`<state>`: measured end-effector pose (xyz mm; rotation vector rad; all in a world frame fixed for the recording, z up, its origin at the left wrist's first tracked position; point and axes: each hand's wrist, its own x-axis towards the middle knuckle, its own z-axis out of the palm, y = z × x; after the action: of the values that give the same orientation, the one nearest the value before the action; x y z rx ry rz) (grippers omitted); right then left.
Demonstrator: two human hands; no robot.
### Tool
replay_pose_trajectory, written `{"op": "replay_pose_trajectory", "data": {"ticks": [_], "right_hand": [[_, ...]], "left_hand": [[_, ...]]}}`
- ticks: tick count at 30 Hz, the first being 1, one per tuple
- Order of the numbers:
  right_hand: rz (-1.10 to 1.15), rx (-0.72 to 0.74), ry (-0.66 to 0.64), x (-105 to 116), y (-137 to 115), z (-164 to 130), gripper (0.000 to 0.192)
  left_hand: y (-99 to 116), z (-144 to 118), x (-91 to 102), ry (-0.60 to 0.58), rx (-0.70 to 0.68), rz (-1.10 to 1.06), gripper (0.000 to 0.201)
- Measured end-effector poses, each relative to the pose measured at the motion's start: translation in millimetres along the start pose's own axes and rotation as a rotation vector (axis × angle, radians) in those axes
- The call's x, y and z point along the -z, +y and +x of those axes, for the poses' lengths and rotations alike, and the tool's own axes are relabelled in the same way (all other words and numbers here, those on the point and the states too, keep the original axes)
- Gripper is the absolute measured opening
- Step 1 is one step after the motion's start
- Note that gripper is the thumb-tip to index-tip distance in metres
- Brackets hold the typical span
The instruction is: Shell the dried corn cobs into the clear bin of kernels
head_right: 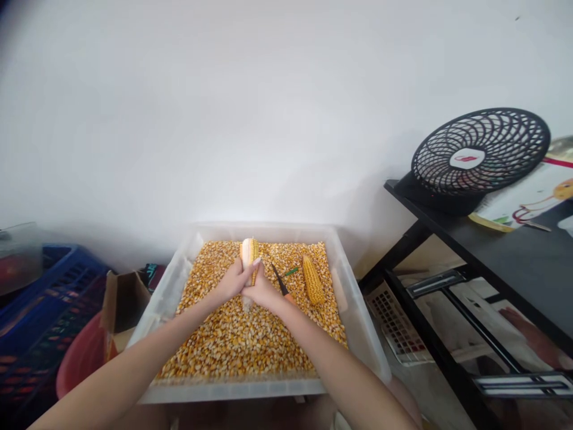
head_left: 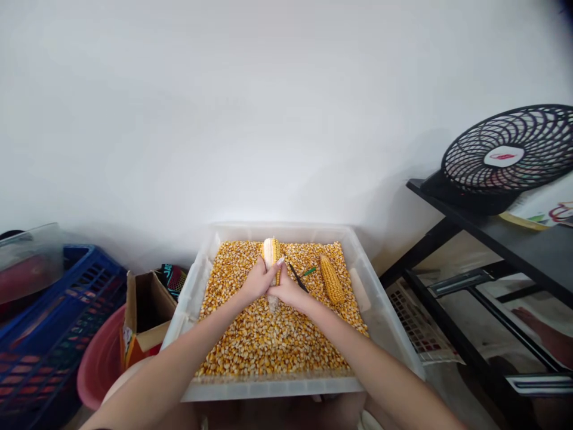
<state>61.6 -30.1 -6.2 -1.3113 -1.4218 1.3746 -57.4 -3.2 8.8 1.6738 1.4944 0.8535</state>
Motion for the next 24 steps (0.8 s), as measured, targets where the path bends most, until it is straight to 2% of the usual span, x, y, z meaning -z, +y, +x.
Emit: {"op": "replay_pose_trajectory", "data": {"ticks": [3,7,10,14,18,21,24], "right_hand": [[-0.026,-0.024,-0.018,0,-2,-1,0.091],[-0.027,0.043,0.003,-1,-6,0,0.089],[-0.068,0.071,0.042,-4,-10,-1,0.090],[-0.256,0.004,0.083,-10,-15,-4,0.089],[-0.372,-0.067,-0.004,-16,-18,-9,0.094],[-0.419,-0.035,-0.024,-17,-19,-12,0.100],[-0.436,0.021,-0.032,-17,-18,-15,0.102]], "left_hand": [[-4,-2,-2.4,-0.014,-0.019,-0.004,0.042],[-7,0,-3.9,-0.059,-0.047,-0.100,0.043],[-7,4,-4.4,-0.060,-0.013,-0.195,0.045],[-8,8,-6.7,-0.010,0.050,-0.306,0.048],[-6,7,-10.8,0.080,0.139,-0.382,0.054],[-7,6,-13.4,0.104,0.170,-0.409,0.054],[-12,4,-15.7,0.089,0.113,-0.416,0.051]]}}
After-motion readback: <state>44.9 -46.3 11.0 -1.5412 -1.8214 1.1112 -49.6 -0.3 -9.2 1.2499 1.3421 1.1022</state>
